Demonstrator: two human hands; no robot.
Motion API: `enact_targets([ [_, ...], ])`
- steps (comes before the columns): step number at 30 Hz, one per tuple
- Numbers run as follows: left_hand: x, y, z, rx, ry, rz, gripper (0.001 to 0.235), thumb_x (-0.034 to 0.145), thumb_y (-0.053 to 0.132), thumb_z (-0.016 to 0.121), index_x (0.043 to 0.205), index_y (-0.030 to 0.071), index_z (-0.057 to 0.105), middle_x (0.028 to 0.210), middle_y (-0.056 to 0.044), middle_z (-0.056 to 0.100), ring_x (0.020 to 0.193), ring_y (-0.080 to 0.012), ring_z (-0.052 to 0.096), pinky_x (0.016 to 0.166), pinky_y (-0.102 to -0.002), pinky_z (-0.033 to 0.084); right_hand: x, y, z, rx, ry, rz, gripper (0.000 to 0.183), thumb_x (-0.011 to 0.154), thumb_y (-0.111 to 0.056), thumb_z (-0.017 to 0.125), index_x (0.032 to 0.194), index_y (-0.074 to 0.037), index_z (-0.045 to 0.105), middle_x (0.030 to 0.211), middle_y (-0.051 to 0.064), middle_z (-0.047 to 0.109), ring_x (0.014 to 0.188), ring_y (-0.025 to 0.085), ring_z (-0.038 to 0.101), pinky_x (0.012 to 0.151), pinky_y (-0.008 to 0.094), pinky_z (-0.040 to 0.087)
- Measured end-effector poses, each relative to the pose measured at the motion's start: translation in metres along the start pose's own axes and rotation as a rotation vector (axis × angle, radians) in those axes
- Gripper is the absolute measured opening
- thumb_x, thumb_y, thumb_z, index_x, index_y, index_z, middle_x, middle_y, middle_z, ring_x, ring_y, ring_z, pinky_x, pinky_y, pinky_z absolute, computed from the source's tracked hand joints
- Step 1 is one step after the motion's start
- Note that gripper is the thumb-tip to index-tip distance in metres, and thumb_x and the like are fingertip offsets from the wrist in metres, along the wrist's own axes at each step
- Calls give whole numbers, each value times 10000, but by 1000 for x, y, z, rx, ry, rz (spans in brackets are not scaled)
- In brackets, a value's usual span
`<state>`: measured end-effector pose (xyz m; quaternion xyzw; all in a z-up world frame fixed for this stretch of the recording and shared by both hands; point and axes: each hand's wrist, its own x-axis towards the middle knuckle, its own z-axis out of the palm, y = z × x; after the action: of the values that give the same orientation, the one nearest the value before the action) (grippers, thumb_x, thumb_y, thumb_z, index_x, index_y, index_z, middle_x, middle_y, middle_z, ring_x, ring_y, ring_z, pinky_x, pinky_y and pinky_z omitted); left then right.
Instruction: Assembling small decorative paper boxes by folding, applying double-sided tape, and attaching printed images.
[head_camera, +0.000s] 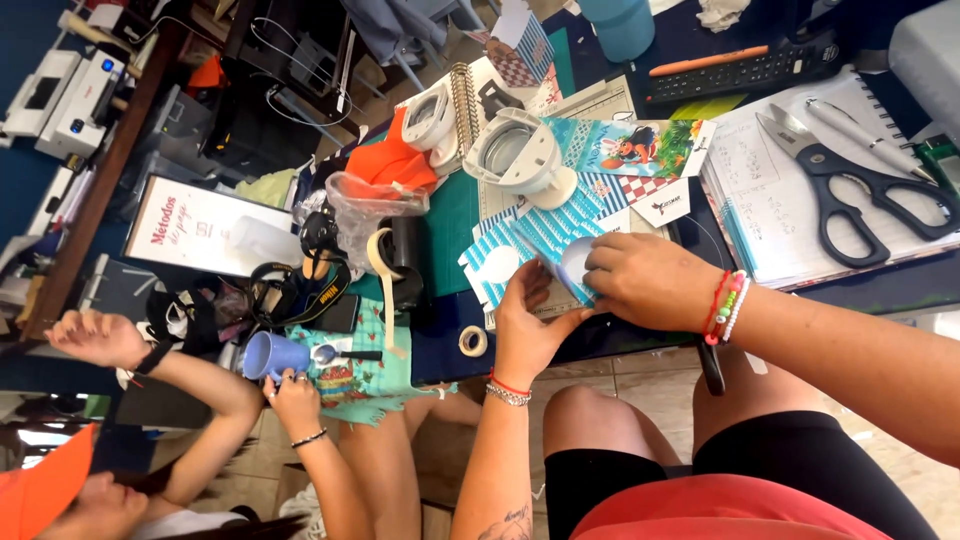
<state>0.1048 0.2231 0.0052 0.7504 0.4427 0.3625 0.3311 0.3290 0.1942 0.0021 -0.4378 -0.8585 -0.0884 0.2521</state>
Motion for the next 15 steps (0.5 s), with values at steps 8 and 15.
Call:
enact_targets([
  [8,0,-7,-4,15,-5,34,1037,580,287,1026,1399,-74,501,1238,-240,686,1158,-371,694,968,-391,604,0,0,1,-27,-44,39,343,813,-410,807,950,-109,716,964,39,675,1155,273,653,905,390,555],
  [15,0,5,-3,9,-40,17,1014,576,250,1025,1397,-45,508,1155,-211,721,1061,-330,744,916,-421,626,-2,1,-5,57,8,70,419,755,-386,860,1022,-121,674,1061,38,621,1189,269,619,866,358,566],
])
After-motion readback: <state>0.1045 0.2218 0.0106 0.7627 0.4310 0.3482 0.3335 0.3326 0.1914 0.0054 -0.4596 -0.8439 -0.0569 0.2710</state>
